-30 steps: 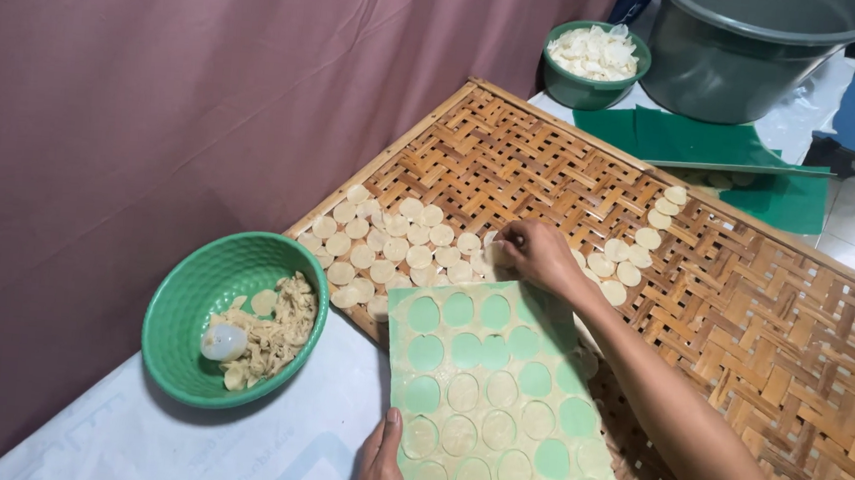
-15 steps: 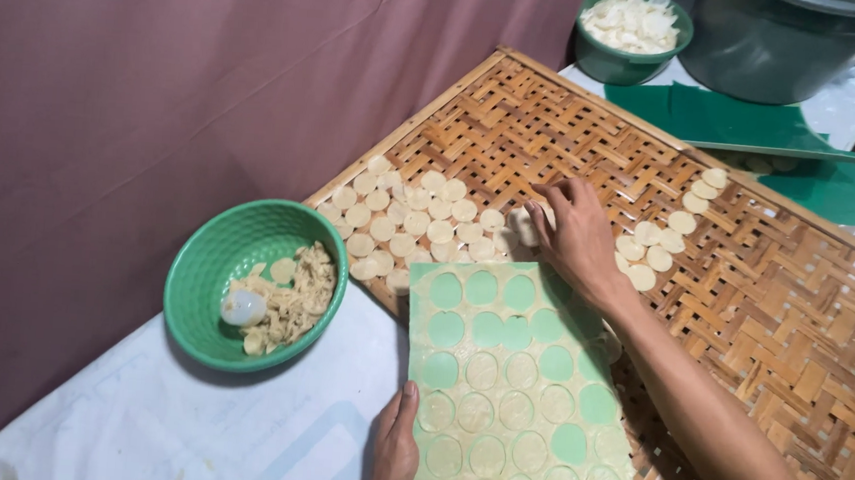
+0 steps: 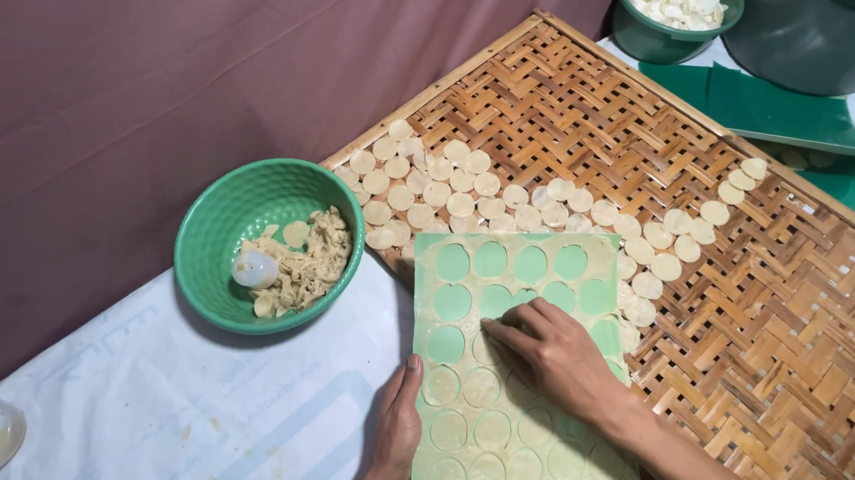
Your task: Using a stencil to cut circular pieces from thin dough, arranging them on a bamboo tray for drying, and re-rolling the remaining dough.
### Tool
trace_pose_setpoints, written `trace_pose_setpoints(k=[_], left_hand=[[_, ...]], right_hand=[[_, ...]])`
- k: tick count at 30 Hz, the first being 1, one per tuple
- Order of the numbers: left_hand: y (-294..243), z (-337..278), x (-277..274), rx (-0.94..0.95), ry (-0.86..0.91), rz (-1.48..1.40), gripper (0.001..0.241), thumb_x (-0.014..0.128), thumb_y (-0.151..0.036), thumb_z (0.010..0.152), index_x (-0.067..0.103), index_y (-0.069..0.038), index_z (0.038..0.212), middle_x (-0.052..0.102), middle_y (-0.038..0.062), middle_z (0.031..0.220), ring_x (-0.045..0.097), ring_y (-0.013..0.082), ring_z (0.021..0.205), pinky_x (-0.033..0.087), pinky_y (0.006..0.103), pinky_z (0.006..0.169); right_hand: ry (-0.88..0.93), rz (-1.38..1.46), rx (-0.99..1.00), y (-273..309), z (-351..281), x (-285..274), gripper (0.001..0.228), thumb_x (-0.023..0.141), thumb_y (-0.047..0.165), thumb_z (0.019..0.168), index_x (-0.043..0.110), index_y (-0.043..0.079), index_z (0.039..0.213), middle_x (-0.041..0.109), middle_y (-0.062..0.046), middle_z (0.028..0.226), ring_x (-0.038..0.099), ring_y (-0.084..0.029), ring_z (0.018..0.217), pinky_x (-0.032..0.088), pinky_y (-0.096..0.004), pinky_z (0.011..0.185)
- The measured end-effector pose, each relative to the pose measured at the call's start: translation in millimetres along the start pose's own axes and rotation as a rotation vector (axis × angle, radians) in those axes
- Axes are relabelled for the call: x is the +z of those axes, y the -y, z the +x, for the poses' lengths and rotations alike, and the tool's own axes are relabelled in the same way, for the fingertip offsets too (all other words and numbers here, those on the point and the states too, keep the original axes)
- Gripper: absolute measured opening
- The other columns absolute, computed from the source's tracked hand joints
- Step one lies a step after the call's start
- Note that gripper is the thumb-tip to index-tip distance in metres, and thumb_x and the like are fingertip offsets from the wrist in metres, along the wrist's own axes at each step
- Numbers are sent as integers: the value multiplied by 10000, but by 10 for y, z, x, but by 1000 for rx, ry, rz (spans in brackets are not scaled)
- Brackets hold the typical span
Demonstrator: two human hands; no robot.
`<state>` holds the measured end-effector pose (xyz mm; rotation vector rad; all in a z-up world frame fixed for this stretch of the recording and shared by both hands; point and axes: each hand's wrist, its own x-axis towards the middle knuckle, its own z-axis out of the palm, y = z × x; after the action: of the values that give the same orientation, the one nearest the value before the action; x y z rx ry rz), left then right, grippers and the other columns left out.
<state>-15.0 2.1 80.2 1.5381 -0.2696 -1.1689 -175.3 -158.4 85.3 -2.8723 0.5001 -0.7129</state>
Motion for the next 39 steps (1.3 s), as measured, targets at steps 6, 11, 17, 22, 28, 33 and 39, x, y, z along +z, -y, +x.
trace_pose_setpoints(k=[6, 11, 17, 22, 28, 33, 39], left_hand=[[-3, 3, 4, -9, 7, -22, 540, 399, -338, 1028, 717, 55, 1217, 793, 167, 1195, 696, 229, 1041, 513, 334, 936], [-107, -59, 24, -80, -2, 62, 552, 374, -352, 1037, 701, 7, 1299, 790, 155, 1270, 722, 239, 1101, 522, 334, 971], [140, 152, -16, -42, -21, 117, 576, 380, -359, 1032, 665, 52, 1319, 756, 167, 1345, 701, 254, 1193, 503, 337, 1035], [346, 315, -95, -28, -49, 164, 583, 395, -362, 1026, 622, 44, 1377, 705, 153, 1435, 682, 259, 1282, 494, 327, 1079], [397, 347, -112, -50, -78, 167, 617, 416, -405, 1014, 601, 43, 1396, 649, 134, 1498, 619, 248, 1374, 446, 320, 1149], [434, 383, -113, -62, -93, 132, 612, 429, -392, 1016, 604, 62, 1387, 654, 149, 1488, 617, 253, 1371, 444, 321, 1149], [495, 418, -146, -51, -86, 165, 623, 410, -412, 1016, 605, 45, 1391, 642, 137, 1501, 598, 252, 1403, 439, 329, 1174]], right_hand=[[26, -112, -63, 13, -113, 107, 392, 689, 205, 904, 676, 133, 1289, 697, -43, 1038, 607, -159, 812, 602, -271, 722], [30, -141, -127, 18, -102, 77, 320, 706, 150, 874, 718, 74, 1184, 672, -53, 1063, 565, -176, 835, 578, -279, 747], [84, -71, -87, 73, 66, -103, 222, 601, 238, 969, 643, 39, 1058, 628, -89, 1051, 554, -222, 905, 540, -355, 819], [138, 23, -30, 178, 186, -288, 187, 572, 207, 974, 562, 23, 999, 542, -115, 1016, 519, -254, 879, 503, -368, 764], [175, 38, -24, 49, -13, 39, 284, 619, 167, 941, 552, 37, 1185, 639, -90, 1048, 585, -211, 917, 545, -349, 896], [165, 156, 39, 111, 116, -196, 168, 629, 212, 954, 635, 54, 1009, 622, -69, 989, 586, -205, 846, 573, -341, 786], [91, 454, 109, -170, 295, -257, 136, 553, 165, 1002, 645, 64, 995, 747, -99, 936, 715, -179, 729, 662, -259, 608]])
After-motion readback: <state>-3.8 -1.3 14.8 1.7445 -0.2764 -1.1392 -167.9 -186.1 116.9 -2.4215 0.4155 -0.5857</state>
